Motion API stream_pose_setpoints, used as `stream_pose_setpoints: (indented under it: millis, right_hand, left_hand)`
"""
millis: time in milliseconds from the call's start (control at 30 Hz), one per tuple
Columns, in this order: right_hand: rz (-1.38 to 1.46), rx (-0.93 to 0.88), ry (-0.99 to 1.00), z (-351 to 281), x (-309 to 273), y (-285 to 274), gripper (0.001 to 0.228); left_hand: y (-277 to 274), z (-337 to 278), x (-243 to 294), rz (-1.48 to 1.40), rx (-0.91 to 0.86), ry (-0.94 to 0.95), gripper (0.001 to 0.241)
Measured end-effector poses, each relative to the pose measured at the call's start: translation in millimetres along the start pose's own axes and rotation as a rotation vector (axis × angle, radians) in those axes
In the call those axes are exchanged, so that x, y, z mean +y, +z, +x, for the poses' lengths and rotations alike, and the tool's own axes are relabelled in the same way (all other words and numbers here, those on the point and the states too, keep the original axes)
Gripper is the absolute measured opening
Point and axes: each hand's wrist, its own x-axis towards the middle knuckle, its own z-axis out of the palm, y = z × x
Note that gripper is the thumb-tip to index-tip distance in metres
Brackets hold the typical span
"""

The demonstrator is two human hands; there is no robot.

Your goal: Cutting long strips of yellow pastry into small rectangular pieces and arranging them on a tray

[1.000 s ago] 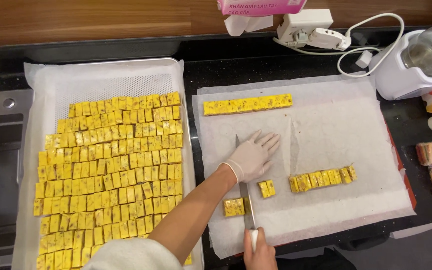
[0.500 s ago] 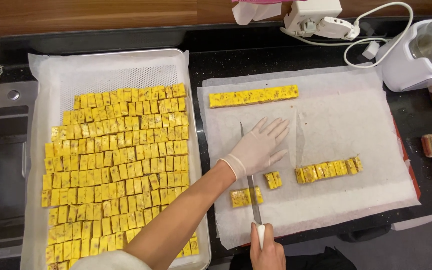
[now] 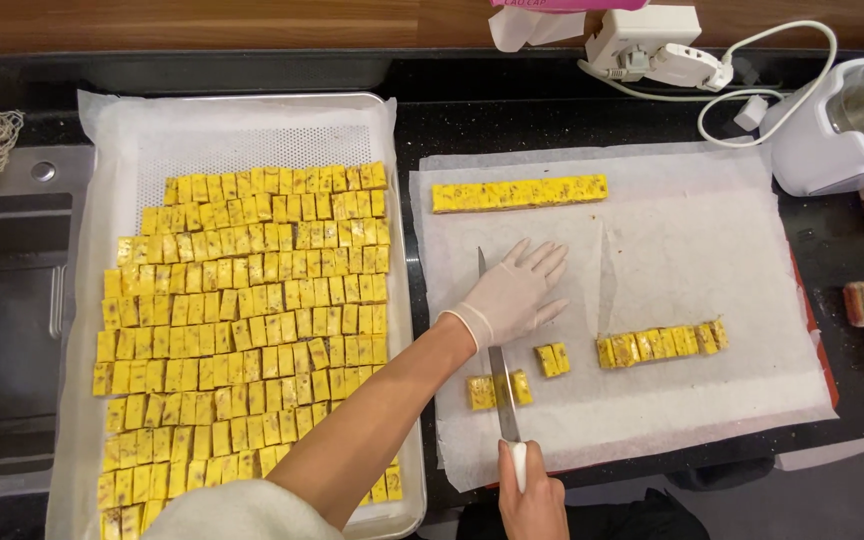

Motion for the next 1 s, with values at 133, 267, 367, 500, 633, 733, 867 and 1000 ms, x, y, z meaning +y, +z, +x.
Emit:
stream_pose_setpoints:
  millis: [133, 267, 367, 500, 633, 733, 867, 1000]
  right_hand:
    - [-0.031, 0.021, -0.025, -4.9, -8.9, -3.6, 0.04]
    - [-0.04, -0.005, 0.008, -1.8, -2.2, 0.6, 0.039]
    - [-0.037, 0.008, 0.014, -3.5, -1.4, -1.5, 0.042]
    - [-0.078, -0.003, -0.012, -6.2, -4.7, -6.9, 0.039]
    - [-0.065, -0.057, 0.099, -7.7, -18.7, -17.8, 0.042]
    - [-0.085, -0.036, 0.123, -6.1, -14.0, -13.1, 0.044]
    - [-0.069, -0.012, 0.063, -5.7, -14.7, -14.6, 0.042]
    - [-0.052, 0.006, 0.023, -3.4, -6.2, -9.0, 0.04]
  left_hand:
    - [4.0, 0.8, -1.5, -0.022, -0.082, -0.002, 0.079]
    - [1.9, 3.1, -0.2, -0.02, -0.109, -0.003, 0.079]
    - [7.3, 3.8, 3.1, -0.008, -0.027, 0.007, 0.078]
    - [9.7, 1.3, 6.2, 0.009, -0.022, 0.002, 0.078]
    - [5.4, 1.5, 3.7, 0.017, -0.071, -0.016, 0.08]
    - [12.0, 0.8, 2.6, -0.001, -0.031, -0.024, 0.078]
    - [5.8, -1.9, 1.9, 0.011, -0.042, -0.027, 0.078]
    - [4.5, -1.5, 2.1, 0.003, -0.043, -0.026, 0.077]
